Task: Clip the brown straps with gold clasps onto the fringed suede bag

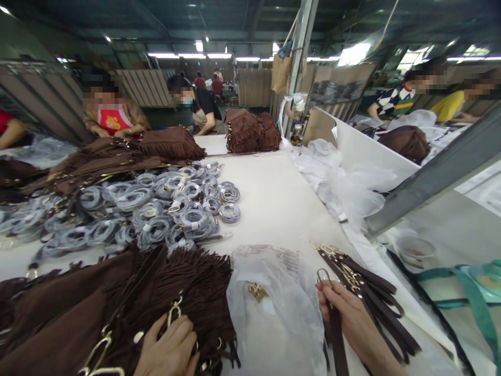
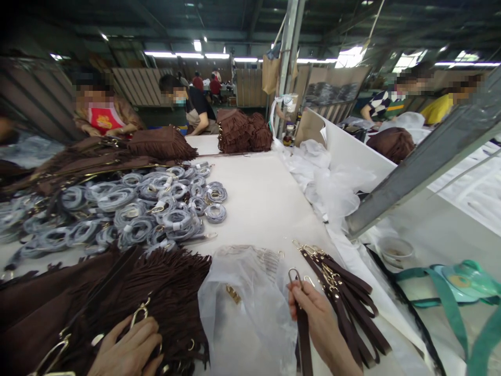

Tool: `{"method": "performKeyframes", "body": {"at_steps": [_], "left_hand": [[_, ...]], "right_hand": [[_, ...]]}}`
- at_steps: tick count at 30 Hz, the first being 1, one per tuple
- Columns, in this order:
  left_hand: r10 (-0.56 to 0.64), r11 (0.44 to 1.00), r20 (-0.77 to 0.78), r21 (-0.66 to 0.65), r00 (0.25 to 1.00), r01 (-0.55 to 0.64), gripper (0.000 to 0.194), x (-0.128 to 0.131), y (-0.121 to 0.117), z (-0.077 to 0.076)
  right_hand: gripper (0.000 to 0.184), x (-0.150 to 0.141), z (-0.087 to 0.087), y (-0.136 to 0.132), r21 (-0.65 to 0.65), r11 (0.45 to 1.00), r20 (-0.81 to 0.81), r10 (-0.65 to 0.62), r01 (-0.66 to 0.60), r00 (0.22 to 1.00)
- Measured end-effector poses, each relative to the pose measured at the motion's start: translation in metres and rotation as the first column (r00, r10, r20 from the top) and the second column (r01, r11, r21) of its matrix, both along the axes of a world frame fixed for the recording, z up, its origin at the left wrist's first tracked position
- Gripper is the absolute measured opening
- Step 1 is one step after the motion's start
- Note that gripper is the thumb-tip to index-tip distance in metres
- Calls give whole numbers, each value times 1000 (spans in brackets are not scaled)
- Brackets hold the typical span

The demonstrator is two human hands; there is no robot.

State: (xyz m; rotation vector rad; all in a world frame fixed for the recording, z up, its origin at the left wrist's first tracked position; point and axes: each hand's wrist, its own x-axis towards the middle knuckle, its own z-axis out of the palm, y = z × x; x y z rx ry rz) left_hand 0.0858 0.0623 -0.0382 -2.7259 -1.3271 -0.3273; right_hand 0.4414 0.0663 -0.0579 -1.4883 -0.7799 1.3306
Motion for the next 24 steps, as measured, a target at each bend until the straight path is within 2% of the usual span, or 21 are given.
{"method": "performKeyframes", "body": {"at_steps": [3,6,8,11,16,20,22,24], "left_hand": [[73,995,54,-65,996,-70,10,6,-2,5],[175,973,87,-165,981,-159,10,14,-6,12],[233,949,65,-233,970,-212,9,17,-7,17],[272,918,23,-307,962,-252,9,21,-8,23],[280,903,-34,-328,959,-275,7,21,-7,22],[263,919,-51,-292,963,-266,9,21,-8,17],[256,927,-49,-272,965,-259,11,21,-9,16],[250,931,-43,-262,967,-253,11,20,-9,14]], "right_hand": [[39,-50,20,-16,-41,968,-273,229,-249,934],[43,-102,16,-23,-82,885,-427,385,-459,818],[43,-132,6,-25,-96,849,-466,423,-520,777],[42,-163,-10,-27,-117,823,-497,436,-555,751],[38,-180,-19,-29,-128,767,-529,483,-629,698],[38,-186,-16,-32,-82,724,-457,583,-685,671],[36,-190,-16,-33,-26,703,-296,674,-711,677],[27,-193,-17,-34,-3,687,-21,727,-727,687]]}}
